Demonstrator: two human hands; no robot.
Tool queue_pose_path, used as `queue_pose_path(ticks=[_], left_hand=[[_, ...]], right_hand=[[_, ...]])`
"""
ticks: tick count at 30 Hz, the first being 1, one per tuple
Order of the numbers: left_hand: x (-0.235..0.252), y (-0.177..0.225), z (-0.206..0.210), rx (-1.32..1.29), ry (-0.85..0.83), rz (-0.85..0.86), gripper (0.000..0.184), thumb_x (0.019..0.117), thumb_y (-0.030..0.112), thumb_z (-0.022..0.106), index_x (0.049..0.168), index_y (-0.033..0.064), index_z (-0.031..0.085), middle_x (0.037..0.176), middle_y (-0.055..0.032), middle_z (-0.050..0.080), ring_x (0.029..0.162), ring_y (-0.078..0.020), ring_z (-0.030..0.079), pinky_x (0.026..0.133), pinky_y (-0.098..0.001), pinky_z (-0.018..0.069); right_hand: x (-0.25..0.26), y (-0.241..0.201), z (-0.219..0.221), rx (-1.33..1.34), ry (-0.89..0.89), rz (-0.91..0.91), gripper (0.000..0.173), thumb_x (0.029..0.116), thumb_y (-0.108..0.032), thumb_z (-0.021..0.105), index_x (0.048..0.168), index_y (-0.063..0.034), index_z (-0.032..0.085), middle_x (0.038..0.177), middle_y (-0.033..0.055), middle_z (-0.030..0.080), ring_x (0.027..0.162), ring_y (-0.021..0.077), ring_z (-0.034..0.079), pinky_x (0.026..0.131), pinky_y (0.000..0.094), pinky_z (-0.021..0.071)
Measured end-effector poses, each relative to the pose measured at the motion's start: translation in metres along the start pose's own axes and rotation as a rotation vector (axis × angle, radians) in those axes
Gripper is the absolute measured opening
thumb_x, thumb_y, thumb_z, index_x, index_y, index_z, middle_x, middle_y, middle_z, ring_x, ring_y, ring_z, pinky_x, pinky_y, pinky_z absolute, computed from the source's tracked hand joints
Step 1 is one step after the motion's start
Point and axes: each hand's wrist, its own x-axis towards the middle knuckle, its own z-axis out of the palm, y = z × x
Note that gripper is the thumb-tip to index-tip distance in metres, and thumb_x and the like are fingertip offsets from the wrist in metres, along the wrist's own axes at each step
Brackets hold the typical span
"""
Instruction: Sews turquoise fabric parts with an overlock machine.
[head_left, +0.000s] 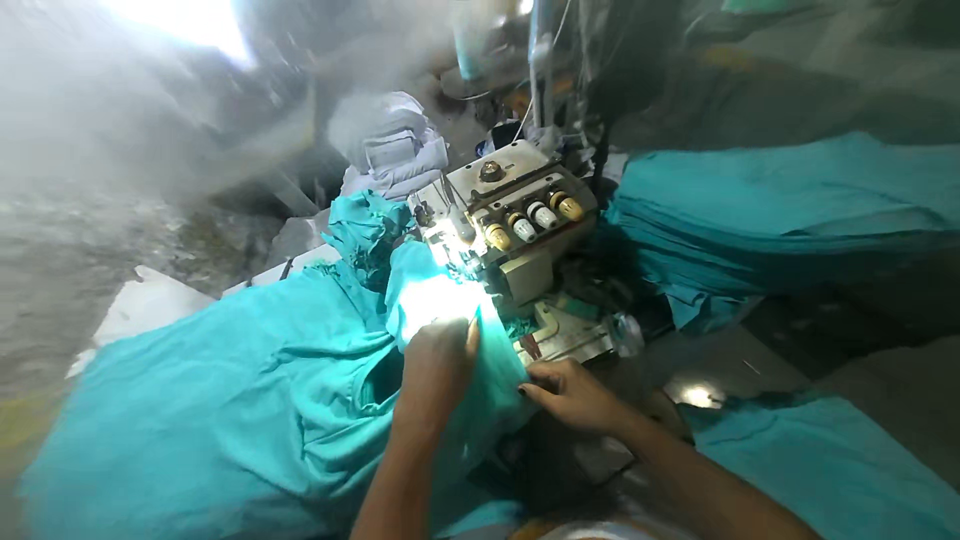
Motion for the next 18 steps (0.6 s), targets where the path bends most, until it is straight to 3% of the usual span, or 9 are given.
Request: queue_pose_path(ticks=[3, 5, 7, 9, 12, 15, 18], left_hand=[[0.017, 0.029, -0.025, 0.056, -0.319, -0.206, 0.031, 0.1060, 0.017, 0.052, 0.096, -0.0070, 0.069, 0.094, -0.0232, 0.070, 0.097, -0.0380, 0.069, 0.087, -0.0520, 0.0521], [0.020, 0.038, -0.026, 0.053, -0.368, -0.254, 0.028, 0.1056, 0.015, 0.052, 0.102, -0.0066, 0.070, 0.099, -0.0229, 0.071, 0.101, -0.0372, 0.069, 0.090, -0.0506, 0.0518], [0.013, 0.038, -0.017, 0.023, -0.282, -0.237, 0.025, 0.1035, 0.013, 0.055, 0.102, -0.0065, 0.071, 0.096, -0.0226, 0.072, 0.096, -0.0370, 0.070, 0.087, -0.0504, 0.0537], [0.002, 0.030, -0.001, -0.012, -0.082, -0.154, 0.019, 0.0983, 0.009, 0.062, 0.095, -0.0052, 0.074, 0.086, -0.0213, 0.072, 0.085, -0.0364, 0.072, 0.078, -0.0509, 0.0563], [-0.005, 0.017, 0.018, -0.064, 0.178, -0.010, 0.009, 0.0882, 0.004, 0.071, 0.089, -0.0025, 0.078, 0.077, -0.0181, 0.072, 0.071, -0.0328, 0.071, 0.067, -0.0481, 0.0578], [0.001, 0.008, 0.022, -0.070, 0.222, 0.029, 0.008, 0.0869, 0.005, 0.072, 0.087, -0.0018, 0.077, 0.069, -0.0151, 0.068, 0.061, -0.0280, 0.066, 0.061, -0.0450, 0.0546], [0.013, -0.001, 0.028, -0.055, 0.213, 0.052, 0.010, 0.0896, 0.007, 0.071, 0.089, -0.0006, 0.078, 0.070, -0.0149, 0.070, 0.062, -0.0291, 0.068, 0.061, -0.0476, 0.0555]], right_hand=[[-0.010, -0.001, 0.001, 0.057, 0.009, 0.030, 0.020, 0.0988, -0.013, 0.061, 0.101, 0.0050, 0.070, 0.081, 0.0084, 0.066, 0.069, 0.0039, 0.057, 0.067, 0.0206, 0.0489], [-0.010, 0.000, 0.001, 0.123, 0.009, 0.094, 0.019, 0.0984, -0.011, 0.061, 0.106, 0.0052, 0.069, 0.088, 0.0096, 0.069, 0.077, 0.0051, 0.062, 0.074, 0.0228, 0.0524], [-0.009, 0.001, 0.004, 0.181, 0.027, 0.117, 0.019, 0.0991, -0.010, 0.060, 0.107, 0.0048, 0.069, 0.092, 0.0079, 0.070, 0.080, 0.0021, 0.065, 0.077, 0.0206, 0.0542], [-0.005, -0.001, 0.006, 0.215, 0.050, 0.119, 0.019, 0.1004, -0.010, 0.059, 0.106, 0.0054, 0.069, 0.093, 0.0079, 0.071, 0.079, 0.0008, 0.065, 0.076, 0.0189, 0.0546], [0.007, -0.007, 0.007, 0.211, 0.099, 0.120, 0.022, 0.1029, -0.012, 0.056, 0.101, 0.0047, 0.070, 0.086, 0.0057, 0.068, 0.073, -0.0003, 0.061, 0.071, 0.0184, 0.0516], [0.023, -0.015, 0.010, 0.181, 0.139, 0.080, 0.028, 0.1050, -0.015, 0.052, 0.087, 0.0030, 0.065, 0.071, -0.0004, 0.053, 0.063, -0.0006, 0.046, 0.061, 0.0180, 0.0398], [0.038, -0.026, 0.013, 0.130, 0.133, 0.081, 0.031, 0.1061, -0.017, 0.049, 0.084, 0.0016, 0.062, 0.067, -0.0004, 0.046, 0.061, 0.0045, 0.042, 0.059, 0.0232, 0.0376]])
